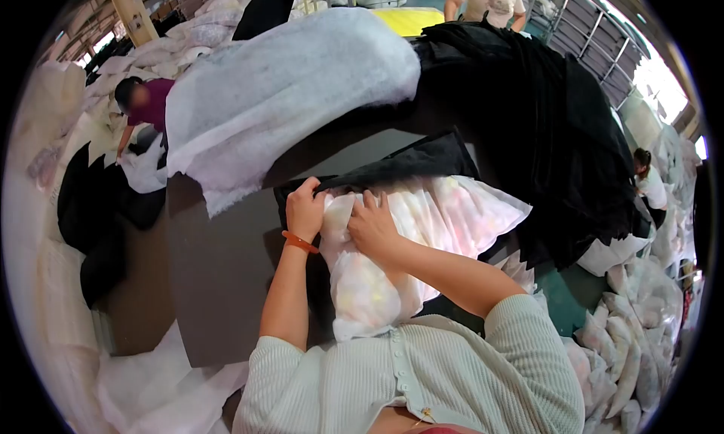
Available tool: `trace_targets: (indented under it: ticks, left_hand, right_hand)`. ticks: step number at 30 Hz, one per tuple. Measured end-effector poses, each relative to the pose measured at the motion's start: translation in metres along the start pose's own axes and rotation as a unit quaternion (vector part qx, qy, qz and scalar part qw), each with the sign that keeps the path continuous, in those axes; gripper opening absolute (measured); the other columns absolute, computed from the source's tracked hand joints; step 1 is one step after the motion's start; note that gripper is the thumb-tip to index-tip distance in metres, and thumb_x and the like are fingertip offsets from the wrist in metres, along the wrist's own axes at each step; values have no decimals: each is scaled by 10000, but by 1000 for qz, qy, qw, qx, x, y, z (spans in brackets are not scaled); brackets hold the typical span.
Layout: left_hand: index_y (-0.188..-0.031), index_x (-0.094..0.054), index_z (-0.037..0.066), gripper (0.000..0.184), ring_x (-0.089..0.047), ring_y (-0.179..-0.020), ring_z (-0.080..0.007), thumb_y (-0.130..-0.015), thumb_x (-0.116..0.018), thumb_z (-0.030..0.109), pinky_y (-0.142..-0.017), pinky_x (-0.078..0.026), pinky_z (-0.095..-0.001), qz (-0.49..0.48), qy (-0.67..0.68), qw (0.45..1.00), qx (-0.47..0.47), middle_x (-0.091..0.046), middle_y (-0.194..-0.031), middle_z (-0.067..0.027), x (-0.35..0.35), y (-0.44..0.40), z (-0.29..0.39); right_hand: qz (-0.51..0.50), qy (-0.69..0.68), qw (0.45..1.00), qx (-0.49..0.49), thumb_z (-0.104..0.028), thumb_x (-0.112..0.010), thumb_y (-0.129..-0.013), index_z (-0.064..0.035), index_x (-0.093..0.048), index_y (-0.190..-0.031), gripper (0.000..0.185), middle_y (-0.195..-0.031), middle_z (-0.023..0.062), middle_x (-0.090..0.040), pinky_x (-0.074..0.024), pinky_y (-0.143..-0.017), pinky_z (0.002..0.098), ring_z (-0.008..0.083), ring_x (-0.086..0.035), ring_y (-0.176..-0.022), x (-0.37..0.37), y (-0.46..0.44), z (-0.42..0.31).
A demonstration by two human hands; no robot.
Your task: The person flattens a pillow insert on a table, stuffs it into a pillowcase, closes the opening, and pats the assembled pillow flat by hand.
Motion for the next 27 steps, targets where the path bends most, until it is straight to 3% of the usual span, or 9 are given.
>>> trace_targets:
  ticks: [2,5,6,8,10,11,13,21,27]
  left_hand:
    - [-874,-596,25,131,-613,-722,-407,-818,-632,139,-621,-486,-438,-7,-35,998,-51,-620,-741,-219,-10,16,37]
    - [-908,-585,75,134,-629,-730,-390,-819,-651,150,-637,-501,-467,-9,-84,988,-132,-636,-735,-192,-12,39,62]
    - [-927,-579,74,153,-639,-761,-373,-813,-660,137,-650,-507,-452,-11,-94,992,-86,-653,-774,-172,-10,36,43]
    - [-931,-575,77,171,-643,-780,-363,-803,-671,138,-662,-510,-442,3,-99,993,-69,-661,-799,-157,1,36,19]
    - [-933,-570,88,215,-653,-835,-331,-772,-704,137,-692,-519,-412,4,-95,995,-30,-677,-870,-115,6,42,-2]
    - [-937,-574,96,221,-656,-835,-322,-764,-707,126,-691,-520,-407,21,-93,995,-38,-679,-871,-109,10,44,-1]
    - [-954,-575,99,238,-658,-839,-310,-754,-703,109,-689,-523,-406,31,-113,990,-71,-677,-867,-102,9,44,3]
    - [-890,-538,92,154,-650,-697,-297,-774,-639,92,-585,-514,-394,0,-119,984,-130,-631,-721,-85,1,37,-9]
    - [-757,-500,75,159,-587,-556,-203,-694,-637,23,-481,-458,-341,6,-96,958,-271,-513,-587,-60,-18,46,43]
  right_hand:
    - [-79,38,996,-25,-226,-664,-759,-60,-661,-1045,331,-888,114,-650,-384,-885,562,370,-530,-1059,-35,-15,2]
    - [170,-155,973,-13,-335,-625,-809,-46,-685,-1001,352,-1021,144,-652,-407,-937,490,346,-584,-1028,-66,-27,12]
    - [152,-182,971,-1,-287,-607,-804,-33,-689,-994,328,-1057,172,-653,-424,-935,426,355,-591,-1042,-43,-32,6]
    - [-242,-439,846,-179,-247,-592,-835,-1,-684,-1032,329,-994,144,-674,-477,-813,374,269,-618,-920,-74,-26,32]
    - [-200,-741,593,-245,-189,-534,-898,19,-676,-1041,290,-946,38,-671,-471,-728,309,155,-582,-835,-92,-22,64]
    - [-176,-594,755,-215,-226,-535,-922,4,-665,-1084,309,-1018,78,-664,-464,-813,320,193,-589,-929,-105,-30,84]
    - [-106,-479,858,-153,-276,-564,-922,-11,-645,-1117,339,-1088,139,-647,-437,-910,345,259,-576,-1040,-97,-37,74]
    - [-278,-258,913,149,-332,-647,-854,-25,-571,-1244,502,-1212,192,-591,-356,-1034,391,332,-504,-1190,-98,-65,-22]
    - [-131,-262,951,96,-326,-635,-861,-26,-589,-1222,471,-1231,190,-584,-353,-1040,395,336,-497,-1200,-111,-72,1]
Point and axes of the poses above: each hand's wrist, its own y-axis away from the middle knuckle, its own x-axis out of the back of the hand, z = x × y, the point moved 10 cm from there along -y, towards the middle knuckle
